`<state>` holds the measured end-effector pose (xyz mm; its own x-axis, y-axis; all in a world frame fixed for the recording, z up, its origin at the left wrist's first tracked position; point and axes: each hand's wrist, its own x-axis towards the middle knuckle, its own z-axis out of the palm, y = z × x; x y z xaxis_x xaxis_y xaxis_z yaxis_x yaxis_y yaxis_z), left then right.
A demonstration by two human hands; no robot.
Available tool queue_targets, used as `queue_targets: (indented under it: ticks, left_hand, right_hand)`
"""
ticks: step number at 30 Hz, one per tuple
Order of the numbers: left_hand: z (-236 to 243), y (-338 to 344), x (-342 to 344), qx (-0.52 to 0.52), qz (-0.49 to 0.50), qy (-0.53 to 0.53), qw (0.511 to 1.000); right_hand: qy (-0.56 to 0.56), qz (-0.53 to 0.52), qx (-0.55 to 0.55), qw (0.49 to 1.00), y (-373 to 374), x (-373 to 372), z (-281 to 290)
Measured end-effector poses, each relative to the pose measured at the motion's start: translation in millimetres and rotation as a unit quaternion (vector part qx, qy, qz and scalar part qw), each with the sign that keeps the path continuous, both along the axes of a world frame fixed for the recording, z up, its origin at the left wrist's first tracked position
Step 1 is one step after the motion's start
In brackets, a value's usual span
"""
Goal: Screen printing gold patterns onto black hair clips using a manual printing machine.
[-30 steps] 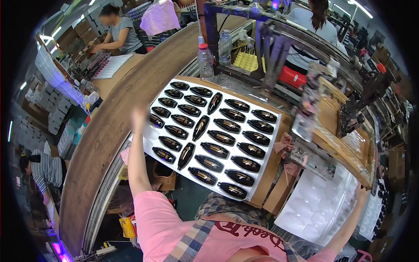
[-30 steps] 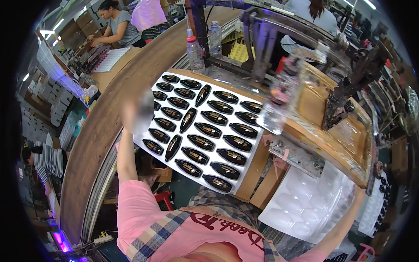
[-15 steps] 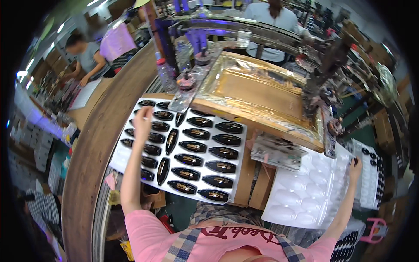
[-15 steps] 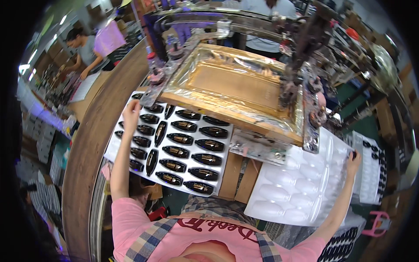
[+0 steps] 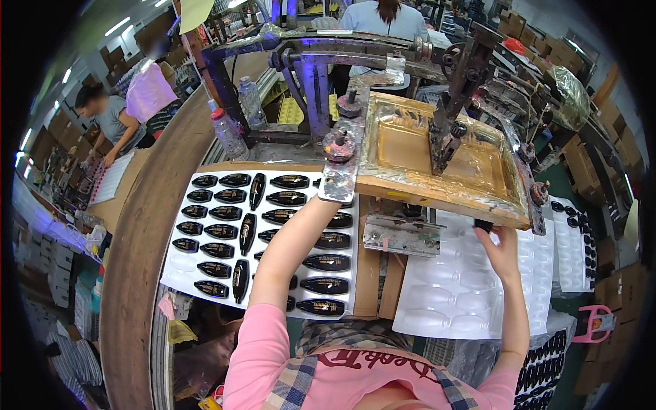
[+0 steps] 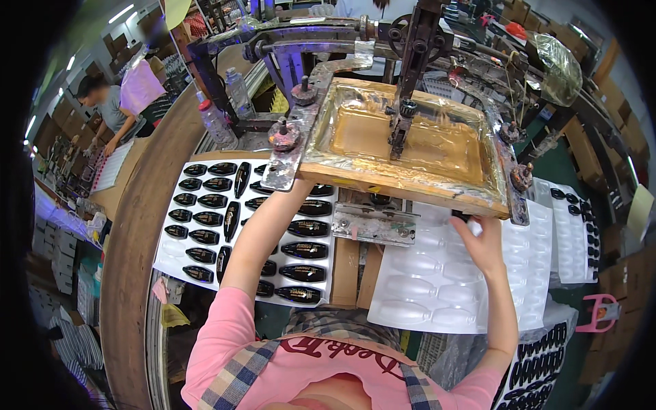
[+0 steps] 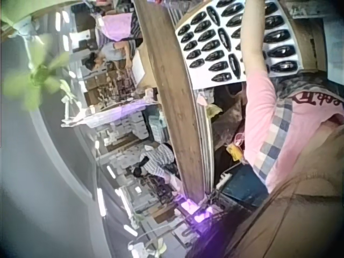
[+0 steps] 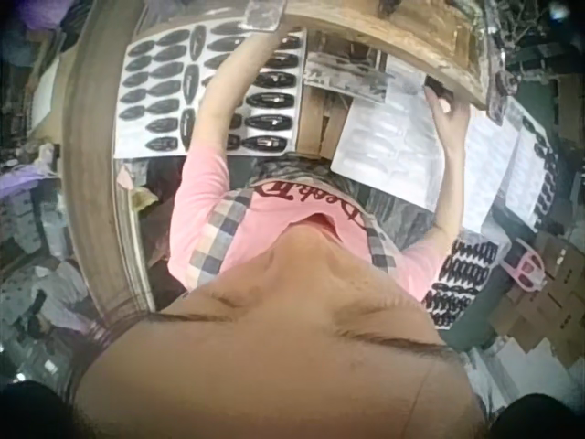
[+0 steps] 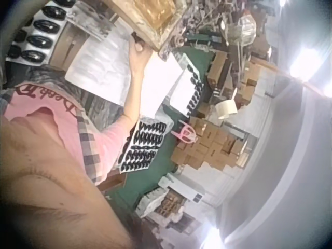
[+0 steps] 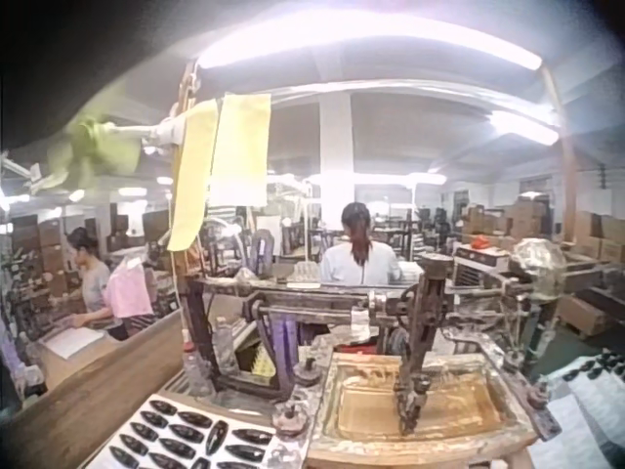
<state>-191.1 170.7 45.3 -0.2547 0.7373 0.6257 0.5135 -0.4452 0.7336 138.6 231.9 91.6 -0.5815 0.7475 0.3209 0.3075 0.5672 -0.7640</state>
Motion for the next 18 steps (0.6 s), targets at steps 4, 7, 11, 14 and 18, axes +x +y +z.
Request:
queue_targets:
  ticks: [4, 7, 11, 14, 18]
  left_hand:
    - [20.0, 3.1, -6.1, -0.025, -0.086, -0.223, 0.971]
    - [26.4, -33.2, -30.5, -0.029, -0.076, -0.299, 0.951]
    - [17.3, -130.2, -75.7, -0.052, 0.067, -0.295, 0.952]
    - [-18.3, -223.8, -131.5, -0.049, 0.214, -0.279, 0.935]
    - [-53.8, -353.5, -178.0, -0.035, 0.434, -0.217, 0.874]
  right_hand:
    - [-0.053, 0.056, 0.04, 0.996, -9.4, -58.4, 5.7]
    - [-0.105, 0.085, 0.08, 0.988, -16.5, -88.4, 3.9]
    - [-0.123, 0.12, 0.038, 0.984, -15.8, -101.0, -10.8]
    - [-0.167, 0.15, 0.023, 0.974, -25.0, -91.3, -1.4]
    - [-0.145, 0.021, 0.104, 0.984, 0.9, -32.7, -31.1]
